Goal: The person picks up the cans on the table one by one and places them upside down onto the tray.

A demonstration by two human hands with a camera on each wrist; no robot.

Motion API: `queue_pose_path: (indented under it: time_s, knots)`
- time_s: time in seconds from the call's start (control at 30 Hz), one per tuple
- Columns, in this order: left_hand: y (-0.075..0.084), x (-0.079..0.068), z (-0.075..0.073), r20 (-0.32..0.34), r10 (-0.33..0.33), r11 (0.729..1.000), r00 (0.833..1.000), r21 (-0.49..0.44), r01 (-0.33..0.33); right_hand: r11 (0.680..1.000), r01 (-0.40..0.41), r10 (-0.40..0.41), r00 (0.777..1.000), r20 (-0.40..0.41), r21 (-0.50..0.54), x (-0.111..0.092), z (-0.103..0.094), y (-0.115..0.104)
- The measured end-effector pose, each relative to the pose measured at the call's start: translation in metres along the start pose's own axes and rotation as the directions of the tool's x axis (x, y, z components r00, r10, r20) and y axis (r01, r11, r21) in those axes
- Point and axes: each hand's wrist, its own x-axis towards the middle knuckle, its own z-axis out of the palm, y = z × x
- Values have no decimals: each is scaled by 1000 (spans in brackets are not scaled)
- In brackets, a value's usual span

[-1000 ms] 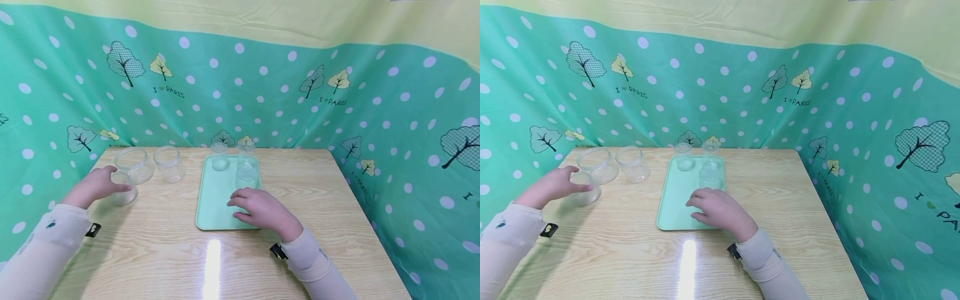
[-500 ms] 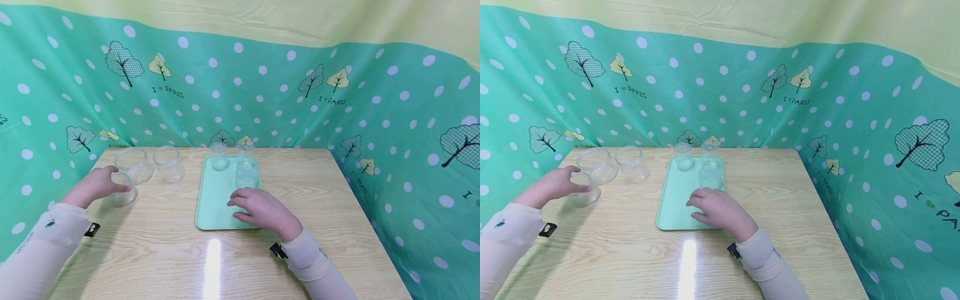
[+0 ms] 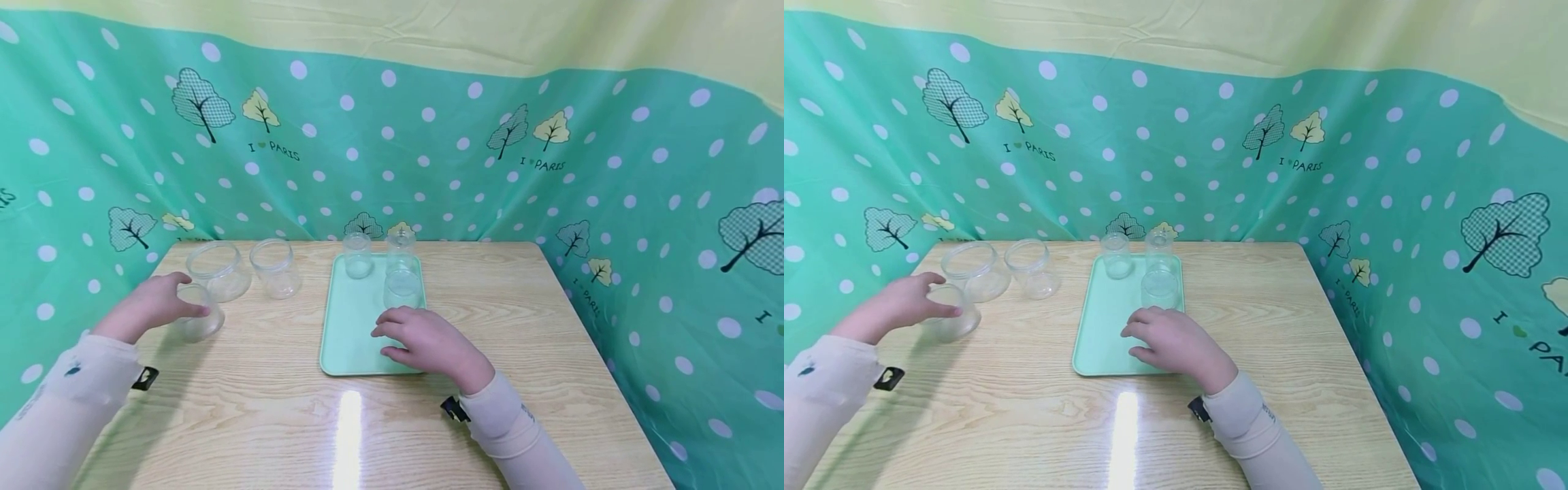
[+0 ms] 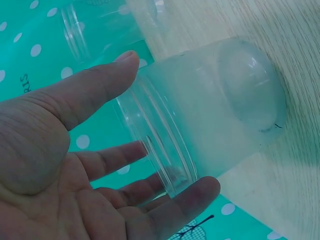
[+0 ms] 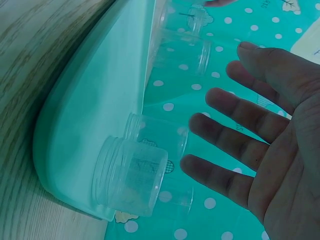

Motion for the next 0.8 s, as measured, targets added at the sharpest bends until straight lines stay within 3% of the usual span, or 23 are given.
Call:
queue_pose_path:
  time_s: [0.37,0.8]
  knots:
    - [-4,-12,-7,-48,18,1000,999,-25,-19,1000,-19,19,1000,20,6,0,-2,0]
    - [1,-36,-33,-59,3,999,998,-34,-5,1000,-21,21,1000,20,12,-1,-2,0]
